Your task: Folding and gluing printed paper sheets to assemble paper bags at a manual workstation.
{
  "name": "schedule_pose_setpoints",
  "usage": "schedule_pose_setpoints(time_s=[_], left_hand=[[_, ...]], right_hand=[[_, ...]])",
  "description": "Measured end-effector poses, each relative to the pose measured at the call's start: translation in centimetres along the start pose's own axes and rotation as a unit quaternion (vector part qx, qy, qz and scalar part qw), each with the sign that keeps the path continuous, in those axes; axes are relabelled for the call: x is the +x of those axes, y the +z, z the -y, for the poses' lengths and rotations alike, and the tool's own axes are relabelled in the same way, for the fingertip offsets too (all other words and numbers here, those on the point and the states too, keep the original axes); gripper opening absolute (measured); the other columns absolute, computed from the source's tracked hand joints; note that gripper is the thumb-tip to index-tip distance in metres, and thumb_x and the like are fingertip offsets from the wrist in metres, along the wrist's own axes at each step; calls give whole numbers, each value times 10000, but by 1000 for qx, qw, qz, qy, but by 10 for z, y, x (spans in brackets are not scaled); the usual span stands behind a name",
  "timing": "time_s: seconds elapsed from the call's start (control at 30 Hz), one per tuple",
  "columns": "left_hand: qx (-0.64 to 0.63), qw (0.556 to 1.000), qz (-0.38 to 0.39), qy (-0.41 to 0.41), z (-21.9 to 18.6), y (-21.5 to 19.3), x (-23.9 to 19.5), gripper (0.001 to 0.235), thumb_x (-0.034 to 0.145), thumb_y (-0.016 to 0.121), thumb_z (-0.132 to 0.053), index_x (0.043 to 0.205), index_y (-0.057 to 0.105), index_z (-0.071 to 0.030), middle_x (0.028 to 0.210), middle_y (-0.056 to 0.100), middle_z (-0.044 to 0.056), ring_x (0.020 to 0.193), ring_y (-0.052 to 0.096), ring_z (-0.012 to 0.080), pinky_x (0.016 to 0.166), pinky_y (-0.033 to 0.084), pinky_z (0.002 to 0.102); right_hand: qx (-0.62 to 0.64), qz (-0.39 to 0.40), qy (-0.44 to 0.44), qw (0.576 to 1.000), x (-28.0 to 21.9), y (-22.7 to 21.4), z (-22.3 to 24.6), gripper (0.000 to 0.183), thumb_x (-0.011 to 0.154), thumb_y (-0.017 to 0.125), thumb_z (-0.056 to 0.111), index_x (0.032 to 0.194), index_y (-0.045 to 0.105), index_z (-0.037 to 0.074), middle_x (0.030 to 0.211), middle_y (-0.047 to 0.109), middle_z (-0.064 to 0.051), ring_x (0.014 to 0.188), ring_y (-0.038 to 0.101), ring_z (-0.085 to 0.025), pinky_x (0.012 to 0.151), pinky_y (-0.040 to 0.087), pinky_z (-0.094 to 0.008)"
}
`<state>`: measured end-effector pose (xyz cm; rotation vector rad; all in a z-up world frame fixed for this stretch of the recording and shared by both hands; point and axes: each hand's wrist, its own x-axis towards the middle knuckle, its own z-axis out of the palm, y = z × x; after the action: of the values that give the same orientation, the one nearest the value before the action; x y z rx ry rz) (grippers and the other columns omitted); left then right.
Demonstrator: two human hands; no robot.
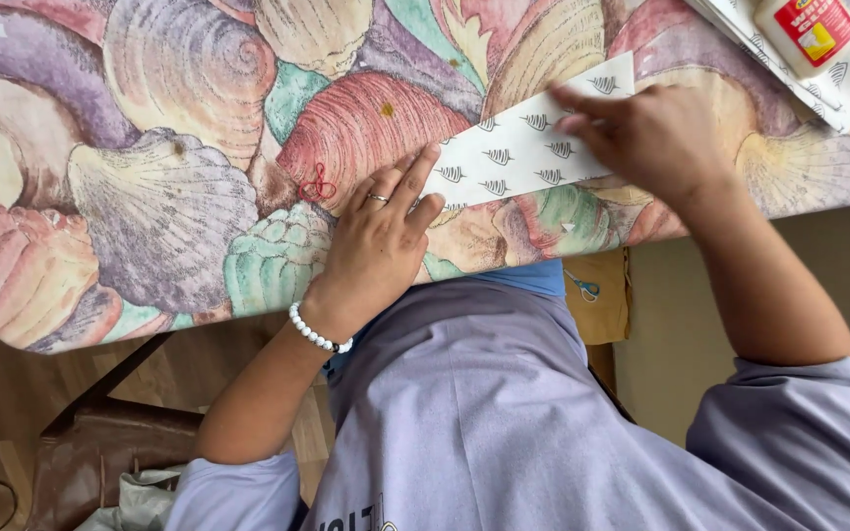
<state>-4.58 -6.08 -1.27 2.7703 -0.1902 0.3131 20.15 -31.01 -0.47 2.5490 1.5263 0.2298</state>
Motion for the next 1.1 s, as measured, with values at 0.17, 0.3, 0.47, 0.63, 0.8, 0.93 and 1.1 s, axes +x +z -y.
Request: schedule_pose_setpoints(time_s=[0.17, 0.3, 0.47, 0.63, 0.8, 0.93, 1.1], left_hand=[[5, 1000, -7, 0, -1, 1, -1, 276, 959, 649, -19, 1178, 507, -108, 1620, 396, 118, 1344, 546, 329, 1114, 462, 486], [14, 1000, -23, 12, -4, 1, 2, 252, 934, 648, 29, 1126, 528, -82, 1595, 423, 161, 1356, 541, 342, 1121, 460, 498], [78, 996, -46, 22, 0, 7, 2, 319, 805, 667, -43, 1082, 519, -96, 1563, 468, 188, 1285, 565, 348, 1064, 435, 459], [25, 999, -19, 12, 0, -1, 2, 254, 844, 604, -5, 1072, 551, -104, 1550, 475, 175, 1260, 553, 346, 1007, 453, 458], [42, 999, -5, -9, -3, -5, 9, 194, 871, 595, -88, 1055, 554, -134, 1472, 528, 125, 1163, 573, 292, 950, 465, 424], [81, 994, 12, -77, -17, 1, 37, 253, 939, 679, -238, 1112, 589, -76, 1246, 572, 135, 1064, 558, 305, 845, 468, 439], [34, 984, 36, -170, -11, 23, 74, 359, 880, 766, -245, 1131, 566, -84, 1079, 569, 111, 985, 604, 321, 783, 479, 471]], right_hand=[[-13, -23, 45, 999, -20, 15, -46, 346, 1279, 579, 520, 1480, 802, 347, 446, 472, 111, 414, 332, -58, 442, 253, -227], [-33, -153, 11, 988, -31, 8, -28, 304, 1125, 802, 493, 1278, 831, 231, 831, 666, 24, 712, 609, -96, 633, 469, -243], [232, -170, -52, 956, -53, 7, 24, 162, 958, 774, 101, 1081, 860, 162, 986, 767, -98, 908, 692, -229, 870, 560, -316], [202, -186, -80, 958, -60, 16, 28, 176, 964, 684, -28, 1002, 811, 88, 1028, 735, -55, 948, 708, -234, 860, 595, -344], [255, -179, -71, 947, -53, 0, 29, 122, 969, 703, -2, 1004, 808, 51, 1005, 734, -87, 919, 707, -253, 839, 594, -355], [359, -141, -20, 922, -40, -11, 29, 146, 1000, 749, 66, 1105, 814, -12, 930, 731, -169, 848, 701, -288, 764, 579, -383], [473, -123, 29, 872, -33, -5, 26, 173, 958, 799, 43, 1108, 797, -42, 897, 719, -184, 797, 695, -331, 704, 541, -397]])
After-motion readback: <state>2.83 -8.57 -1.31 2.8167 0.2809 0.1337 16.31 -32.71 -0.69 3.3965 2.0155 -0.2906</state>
